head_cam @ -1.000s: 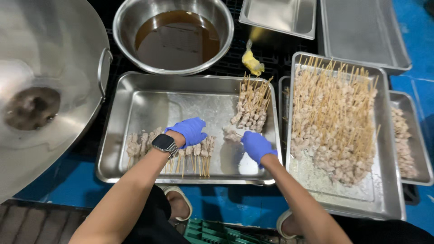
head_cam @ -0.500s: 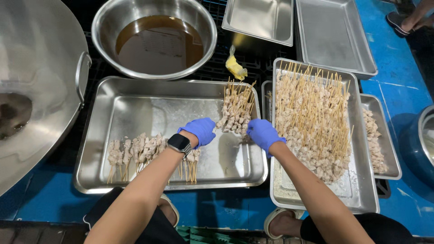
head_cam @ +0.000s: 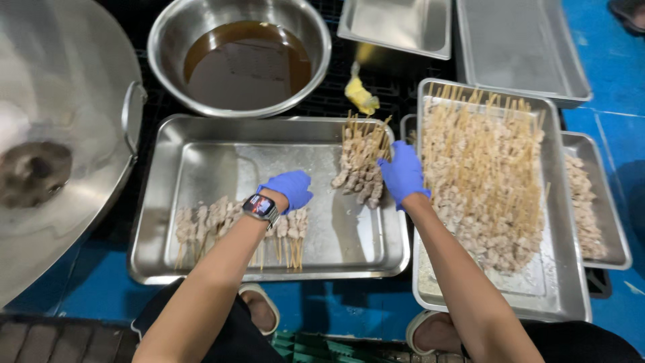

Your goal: The person, wearing blue gloves, transfers meat skewers one at a time from a full tray and arranges them in rows on an empty metal tray, pressing the skewers into place and turning some to fit more on the tray. The filled tray is set beside another tray of prepared skewers on the work table.

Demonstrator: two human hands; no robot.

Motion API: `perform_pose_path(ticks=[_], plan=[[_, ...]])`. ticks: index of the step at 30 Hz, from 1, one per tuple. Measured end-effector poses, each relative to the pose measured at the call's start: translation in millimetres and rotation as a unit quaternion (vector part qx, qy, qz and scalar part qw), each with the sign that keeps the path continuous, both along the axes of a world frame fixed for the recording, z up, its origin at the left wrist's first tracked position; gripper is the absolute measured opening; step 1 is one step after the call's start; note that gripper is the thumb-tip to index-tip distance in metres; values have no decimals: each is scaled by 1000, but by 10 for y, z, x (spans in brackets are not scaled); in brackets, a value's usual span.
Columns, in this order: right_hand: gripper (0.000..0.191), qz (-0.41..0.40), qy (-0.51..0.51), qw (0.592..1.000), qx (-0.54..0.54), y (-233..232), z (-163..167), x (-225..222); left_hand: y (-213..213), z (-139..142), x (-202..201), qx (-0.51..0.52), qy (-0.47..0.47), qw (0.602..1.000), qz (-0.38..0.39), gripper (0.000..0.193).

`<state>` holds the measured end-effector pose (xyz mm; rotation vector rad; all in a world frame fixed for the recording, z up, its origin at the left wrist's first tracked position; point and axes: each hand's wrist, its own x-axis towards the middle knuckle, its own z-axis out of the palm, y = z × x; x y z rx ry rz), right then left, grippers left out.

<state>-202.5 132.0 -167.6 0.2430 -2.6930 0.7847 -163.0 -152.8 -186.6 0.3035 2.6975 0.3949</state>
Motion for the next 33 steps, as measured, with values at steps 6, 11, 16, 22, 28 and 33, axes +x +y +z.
perform_pose_path(ticks=[6,11,16,22,28,33], plan=[[59,107,-346,930,60,-815,-365,900,-365,38,57,-14,16,1000,3,33],[56,180,-466,859,112,-1649,-717,1348,-540,52,118,-40,10,999,-2,33],[45,89,-451,877,142,-1895,-733,1458,-536,179,126,-7,31,999,4,36],[28,-22,-365,925,105,-1628,-638,1446,-583,321,160,-4,42,999,13,34],[24,10,-266,956,124,-1502,-592,1451,-549,355,160,2,68,998,9,31],[33,27,-327,938,111,-1337,-564,1430,-431,249,122,-6,66,998,-11,30]])
